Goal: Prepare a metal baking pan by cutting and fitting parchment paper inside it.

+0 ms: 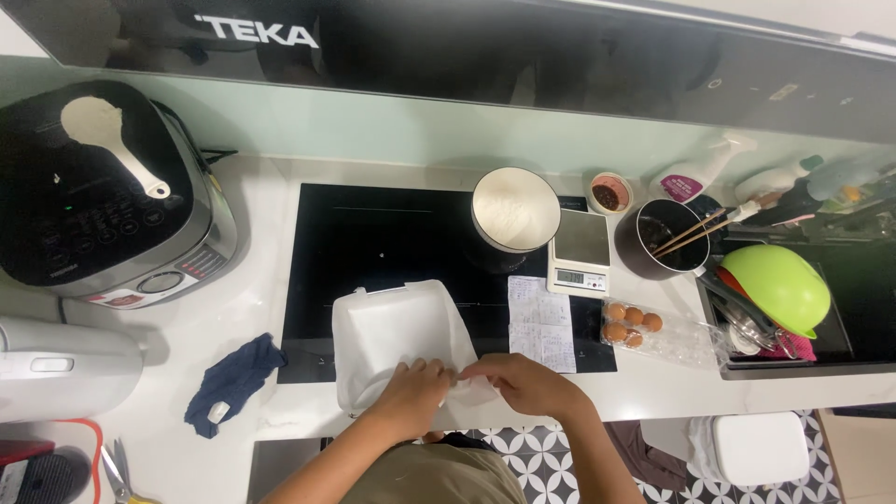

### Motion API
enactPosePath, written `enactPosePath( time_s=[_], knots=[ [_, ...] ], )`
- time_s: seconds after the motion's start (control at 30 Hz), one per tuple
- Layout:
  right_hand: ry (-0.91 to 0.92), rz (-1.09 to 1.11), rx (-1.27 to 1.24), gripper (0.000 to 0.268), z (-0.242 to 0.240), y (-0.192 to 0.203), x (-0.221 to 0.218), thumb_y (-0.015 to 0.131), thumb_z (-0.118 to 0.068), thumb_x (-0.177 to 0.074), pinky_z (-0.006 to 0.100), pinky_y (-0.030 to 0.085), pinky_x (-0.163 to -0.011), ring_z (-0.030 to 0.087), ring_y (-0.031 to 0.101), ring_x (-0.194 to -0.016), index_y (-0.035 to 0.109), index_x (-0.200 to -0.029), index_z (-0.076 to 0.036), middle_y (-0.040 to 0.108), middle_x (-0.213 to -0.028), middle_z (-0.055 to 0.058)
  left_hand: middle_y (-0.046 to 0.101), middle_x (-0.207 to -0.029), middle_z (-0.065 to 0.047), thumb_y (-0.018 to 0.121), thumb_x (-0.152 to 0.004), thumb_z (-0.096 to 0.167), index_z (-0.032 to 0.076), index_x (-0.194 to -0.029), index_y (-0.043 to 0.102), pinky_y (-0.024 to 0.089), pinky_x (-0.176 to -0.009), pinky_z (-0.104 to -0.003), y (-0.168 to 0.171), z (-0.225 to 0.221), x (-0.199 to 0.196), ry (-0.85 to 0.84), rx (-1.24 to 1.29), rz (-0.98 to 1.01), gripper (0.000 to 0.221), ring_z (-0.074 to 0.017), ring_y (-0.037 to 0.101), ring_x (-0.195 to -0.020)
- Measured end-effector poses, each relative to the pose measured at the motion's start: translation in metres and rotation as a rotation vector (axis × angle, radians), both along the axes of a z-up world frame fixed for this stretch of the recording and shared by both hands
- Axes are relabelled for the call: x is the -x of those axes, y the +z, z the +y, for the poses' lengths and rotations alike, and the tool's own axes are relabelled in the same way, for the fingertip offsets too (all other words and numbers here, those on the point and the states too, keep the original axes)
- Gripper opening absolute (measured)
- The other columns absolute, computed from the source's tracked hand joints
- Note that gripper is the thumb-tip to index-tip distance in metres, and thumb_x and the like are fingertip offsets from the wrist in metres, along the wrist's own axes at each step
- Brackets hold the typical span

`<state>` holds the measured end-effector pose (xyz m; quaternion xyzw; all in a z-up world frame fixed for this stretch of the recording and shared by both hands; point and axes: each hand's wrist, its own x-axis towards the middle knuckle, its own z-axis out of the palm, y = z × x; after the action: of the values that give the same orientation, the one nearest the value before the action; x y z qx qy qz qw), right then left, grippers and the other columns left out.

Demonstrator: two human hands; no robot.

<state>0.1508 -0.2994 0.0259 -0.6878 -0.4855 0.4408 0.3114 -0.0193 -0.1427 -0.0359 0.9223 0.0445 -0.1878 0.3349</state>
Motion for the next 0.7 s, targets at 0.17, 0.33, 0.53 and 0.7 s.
enactPosePath(
  time_s=[0.17,0.33,0.53,0.7],
  knots=[
    [0.064,-0.096,0.036,0.041,0.004,0.008,0.0,0.061,0.009,-0.082,0.036,0.054,-0.071,0.022,0.067,-0.08,0.076,-0.113,-0.015,0.073,-0.1,0.005,0.061,-0.117,-0.004,0.094,-0.06,0.024,0.011,-0.13,0.058,0.039,-0.1,-0.043,-0.008,0.001,0.004,0.01,-0.034,0.005,0.08,-0.0275,0.054,-0.115],
    [0.153,-0.211,-0.024,0.041,-0.005,-0.006,0.0,0.07,0.007,-0.078,0.038,0.054,-0.071,0.025,0.067,-0.082,0.08,-0.107,-0.021,0.071,-0.093,0.006,0.068,-0.114,0.0,0.076,-0.089,0.017,0.015,-0.12,0.069,0.043,-0.098,-0.04,-0.056,-0.001,0.014,-0.042,-0.159,-0.314,0.033,-0.0235,0.06,-0.112],
    [0.26,-0.342,-0.063,0.05,-0.004,-0.013,-0.012,0.071,0.004,-0.078,0.04,0.053,-0.072,0.027,0.067,-0.081,0.08,-0.116,-0.027,0.069,-0.085,0.006,0.064,-0.114,-0.01,0.079,-0.079,0.029,0.002,-0.131,0.061,0.039,-0.1,-0.046,-0.006,0.003,0.009,-0.138,-0.142,-0.151,0.061,-0.0307,0.055,-0.115],
    [0.419,-0.439,-0.104,0.039,-0.002,-0.018,-0.024,0.075,-0.005,-0.082,0.041,0.052,-0.07,0.026,0.066,-0.078,0.08,-0.113,-0.028,0.068,-0.081,0.005,0.067,-0.117,-0.003,0.068,-0.084,0.007,0.011,-0.124,0.069,0.039,-0.105,-0.047,-0.059,0.005,0.012,-0.127,-0.219,-0.208,0.04,-0.0266,0.058,-0.117]
  ],
)
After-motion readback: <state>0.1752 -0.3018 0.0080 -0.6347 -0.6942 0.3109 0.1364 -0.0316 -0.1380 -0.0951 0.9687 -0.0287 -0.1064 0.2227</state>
